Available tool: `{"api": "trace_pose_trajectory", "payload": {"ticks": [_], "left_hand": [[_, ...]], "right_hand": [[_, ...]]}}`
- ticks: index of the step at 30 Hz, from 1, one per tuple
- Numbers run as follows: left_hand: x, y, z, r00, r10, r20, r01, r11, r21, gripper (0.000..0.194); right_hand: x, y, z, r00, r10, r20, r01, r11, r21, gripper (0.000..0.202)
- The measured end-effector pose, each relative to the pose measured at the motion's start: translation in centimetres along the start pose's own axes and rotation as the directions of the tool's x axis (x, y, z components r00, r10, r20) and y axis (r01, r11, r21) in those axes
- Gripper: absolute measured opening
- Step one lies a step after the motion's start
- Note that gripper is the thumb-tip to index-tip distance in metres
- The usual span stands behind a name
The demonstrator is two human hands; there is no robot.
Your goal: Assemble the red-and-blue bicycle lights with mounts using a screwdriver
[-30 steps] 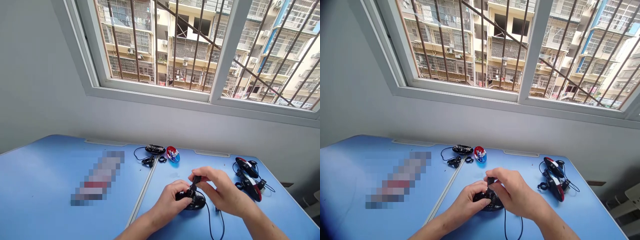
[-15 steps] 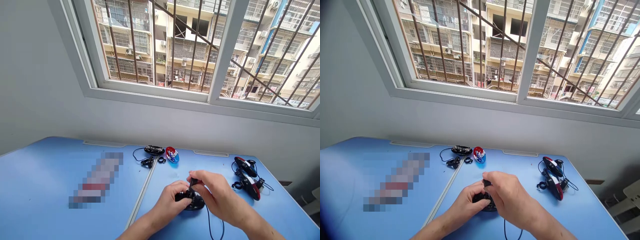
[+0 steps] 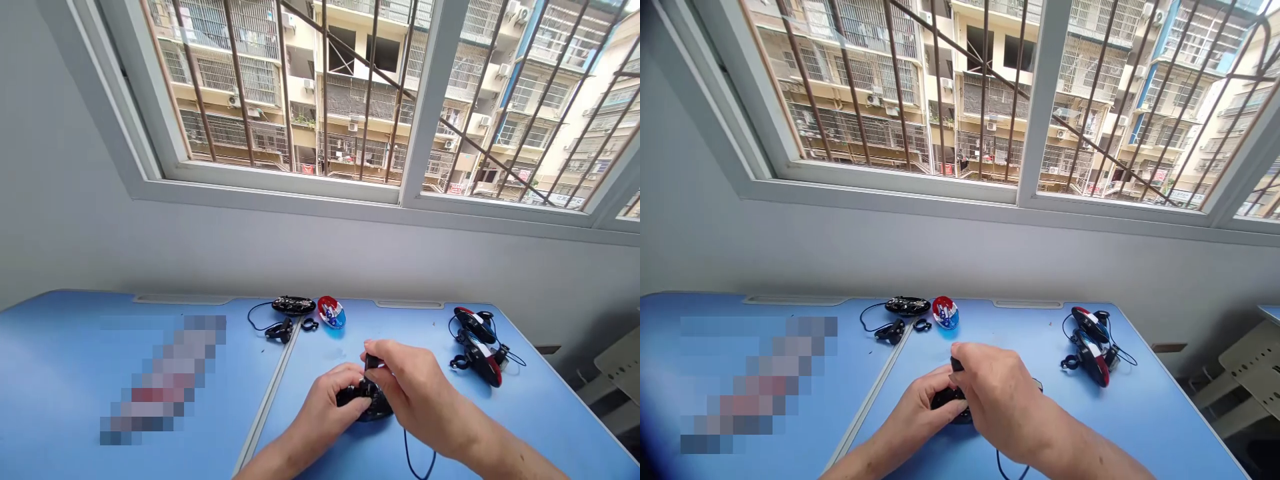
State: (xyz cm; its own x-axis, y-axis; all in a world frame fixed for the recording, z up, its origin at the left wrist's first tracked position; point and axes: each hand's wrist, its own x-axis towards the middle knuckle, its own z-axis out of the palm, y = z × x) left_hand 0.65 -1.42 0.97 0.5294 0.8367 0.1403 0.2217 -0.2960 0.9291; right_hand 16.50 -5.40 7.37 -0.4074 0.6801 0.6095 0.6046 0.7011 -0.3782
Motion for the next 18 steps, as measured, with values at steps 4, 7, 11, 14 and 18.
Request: {"api": "trace_pose_trajectory", "payload": {"ticks": [4,7,11,14,18], "left_hand": [[0.0,0.0,-0.1,1.0,0.001,0.008,-0.001,1.0,-0.01,0.012],[0.0,-0.1,-0.1,1.0,0.013,0.015,-0.013,1.0,-0.007,0.011],[0.1,-0.2,-0.2,1.0,0.025,0.009,-0.025,1.0,-0.011,0.011],[0.1,-0.2,-0.2,1.0,0.021,0.013,-0.021,1.0,-0.009,0.011],[0.1,-0.1,-0.2,1.0,0.025,0.012,-0.025,1.0,-0.005,0.009]], "right_hand": [[0.1,0.5,-0.8,0.998,0.0,0.059,-0.008,0.99,0.144,0.017],[0.1,1.1,-1.7,0.994,0.019,0.109,-0.045,0.968,0.245,0.023],[0.1,1.8,-2.3,0.983,0.012,0.181,-0.073,0.94,0.334,0.031],[0.2,1.9,-2.1,0.982,0.001,0.189,-0.069,0.933,0.353,0.031],[0.4,1.7,-1.9,0.975,0.013,0.221,-0.08,0.951,0.299,0.027]]}}
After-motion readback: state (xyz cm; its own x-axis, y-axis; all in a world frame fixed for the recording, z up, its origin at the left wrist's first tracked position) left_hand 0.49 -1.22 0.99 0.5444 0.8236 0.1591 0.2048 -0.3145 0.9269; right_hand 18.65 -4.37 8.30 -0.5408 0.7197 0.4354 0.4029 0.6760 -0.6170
